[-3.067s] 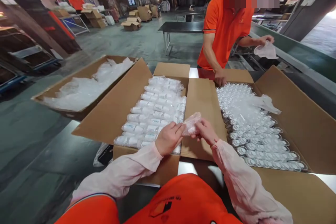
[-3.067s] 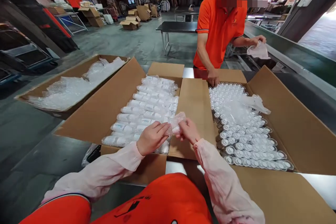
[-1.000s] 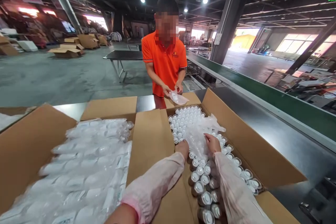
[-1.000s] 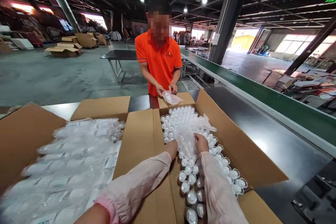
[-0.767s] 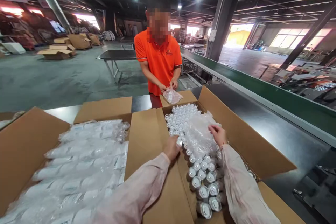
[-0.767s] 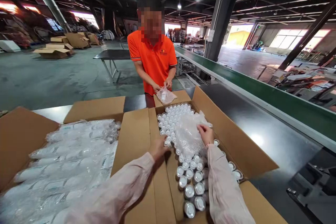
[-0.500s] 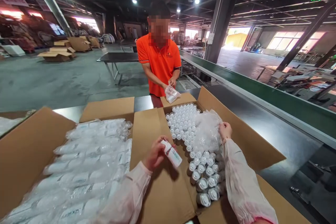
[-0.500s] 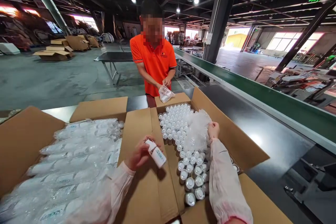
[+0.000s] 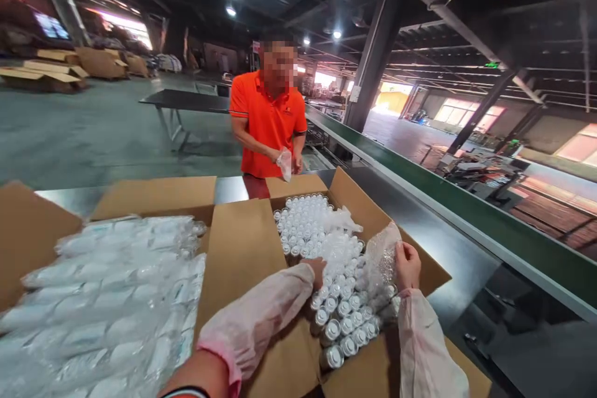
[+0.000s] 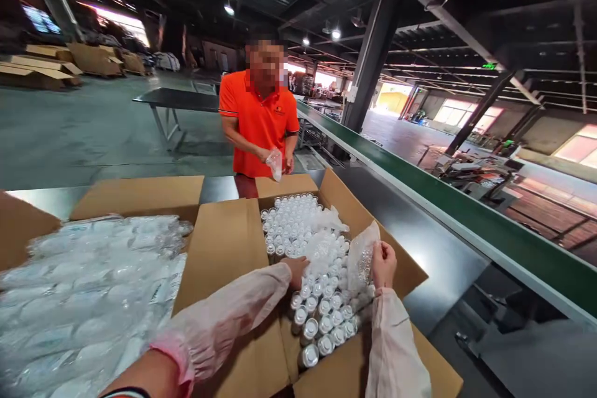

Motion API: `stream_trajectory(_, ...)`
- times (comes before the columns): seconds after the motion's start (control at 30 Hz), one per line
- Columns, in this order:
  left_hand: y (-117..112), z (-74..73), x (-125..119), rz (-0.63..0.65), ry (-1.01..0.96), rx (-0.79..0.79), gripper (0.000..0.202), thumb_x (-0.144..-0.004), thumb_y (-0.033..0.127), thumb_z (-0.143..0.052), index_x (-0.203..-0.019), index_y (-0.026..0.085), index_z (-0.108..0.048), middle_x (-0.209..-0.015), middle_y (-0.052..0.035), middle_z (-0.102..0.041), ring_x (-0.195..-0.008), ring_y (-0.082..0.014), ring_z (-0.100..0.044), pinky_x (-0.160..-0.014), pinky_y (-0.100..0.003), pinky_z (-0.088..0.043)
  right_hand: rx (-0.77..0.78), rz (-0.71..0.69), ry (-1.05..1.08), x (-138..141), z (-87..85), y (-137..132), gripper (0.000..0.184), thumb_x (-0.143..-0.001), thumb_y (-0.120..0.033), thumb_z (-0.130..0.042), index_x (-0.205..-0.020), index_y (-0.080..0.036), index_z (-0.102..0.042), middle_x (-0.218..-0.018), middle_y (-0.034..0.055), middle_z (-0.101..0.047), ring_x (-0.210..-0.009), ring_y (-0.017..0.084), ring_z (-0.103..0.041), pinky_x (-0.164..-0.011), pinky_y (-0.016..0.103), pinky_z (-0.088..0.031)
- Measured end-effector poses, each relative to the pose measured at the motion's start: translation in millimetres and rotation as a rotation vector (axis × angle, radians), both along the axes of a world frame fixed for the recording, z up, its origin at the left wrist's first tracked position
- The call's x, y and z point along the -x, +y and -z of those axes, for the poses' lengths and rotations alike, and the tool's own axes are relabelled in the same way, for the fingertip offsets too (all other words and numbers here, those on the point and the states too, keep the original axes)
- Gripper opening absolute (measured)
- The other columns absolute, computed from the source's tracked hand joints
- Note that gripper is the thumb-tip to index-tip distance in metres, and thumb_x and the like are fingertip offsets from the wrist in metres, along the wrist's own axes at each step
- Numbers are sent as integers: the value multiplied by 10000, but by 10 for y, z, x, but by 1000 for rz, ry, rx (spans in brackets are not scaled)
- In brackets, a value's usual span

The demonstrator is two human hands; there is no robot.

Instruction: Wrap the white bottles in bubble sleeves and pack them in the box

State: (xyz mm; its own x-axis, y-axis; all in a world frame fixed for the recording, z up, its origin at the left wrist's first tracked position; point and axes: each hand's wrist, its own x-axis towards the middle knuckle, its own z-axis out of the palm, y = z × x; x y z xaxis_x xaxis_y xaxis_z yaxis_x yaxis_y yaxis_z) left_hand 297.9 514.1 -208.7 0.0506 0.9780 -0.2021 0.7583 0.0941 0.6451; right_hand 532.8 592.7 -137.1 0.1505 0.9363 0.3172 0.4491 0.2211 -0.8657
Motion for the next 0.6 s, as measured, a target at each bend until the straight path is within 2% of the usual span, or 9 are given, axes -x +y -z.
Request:
stream_trajectory(0.07, -69, -25, 85, -91, -88, -29, 661, -485, 30, -654, -1135, 86, -551, -1287, -201, -503, -1089, -307, -554, -911, -368, -420, -18, -100, -60, 33, -10, -220, 509, -739, -582, -477, -927, -131, -618, -923, 129, -671, -839, 248, -586, -765, 370, -458)
stream_trajectory(0.17, -348, -144, 282, -268, -264, -41, 481, -645, 139, -587, -1111, 45, -512, -1038, -136, -607, -914, -234, -610, -759, -295, -472, 29, -400, -173, 451, 169, -753, 341, -748, -472, -536, -834, -169, -668, -880, 93, -696, -825, 229, -604, -769, 343, -463)
stream_trajectory(0.23, -670, -241, 471, -342, -391, -17, 305, -749, 235, -519, -999, 63, -544, -798, -67, -619, -706, -173, -610, -625, -269, -480, 84, -601, -245, 856, 371, -1191, 227, -766, -356, -549, -795, -178, -687, -827, 65, -708, -794, 210, -623, -749, 316, -469)
stream_trajectory(0.3, -1078, -317, 687, -377, -555, 0, 299, -836, 358, -430, -874, 102, -580, -661, -25, -584, -585, -130, -570, -554, -249, -466, 139, -745, -312, 1224, 571, -1615, 166, -763, -275, -568, -792, -178, -700, -823, 50, -713, -805, 210, -634, -761, 312, -469)
stream_trajectory(0.37, -1528, -352, 887, -523, -980, 30, 358, -852, 434, -427, -825, 124, -604, -613, -3, -575, -550, -106, -556, -531, -228, -453, 198, -872, -359, 1455, 721, -1963, 182, -733, -278, -622, -874, -195, -702, -834, 23, -714, -772, 203, -641, -721, 297, -484)
stream_trajectory(0.43, -1977, -341, 1024, -738, -1450, 112, 350, -814, 482, -504, -818, 152, -620, -650, 0, -629, -573, -104, -589, -559, -227, -479, 194, -1004, -470, 1507, 814, -2213, 517, -593, -341, -762, -1077, -203, -645, -966, 46, -700, -866, 251, -629, -766, 337, -493)
stream_trajectory(0.5, -2384, -283, 1074, -845, -1710, 245, 377, -720, 536, -604, -817, 173, -632, -747, -19, -687, -569, -121, -610, -550, -246, -501, 128, -1027, -627, 1411, 879, -2373, 869, -457, -399, -843, -1245, -217, -526, -1191, 106, -608, -1051, 327, -545, -888, 419, -451)
stream_trajectory(0.53, -2559, -240, 1066, -834, -1752, 308, 405, -662, 547, -652, -817, 174, -639, -782, -35, -698, -547, -130, -607, -526, -254, -500, 96, -988, -701, 1329, 912, -2426, 914, -444, -428, -850, -1264, -225, -502, -1265, 126, -549, -1111, 352, -494, -929, 453, -419)
stream_trajectory(0.6, -2832, -141, 999, -756, -1770, 382, 445, -547, 500, -742, -818, 158, -657, -777, -61, -696, -506, -140, -583, -484, -263, -483, 78, -875, -784, 1154, 993, -2496, 729, -526, -440, -820, -1175, -233, -560, -1253, 124, -535, -1093, 343, -492, -912, 456, -422)
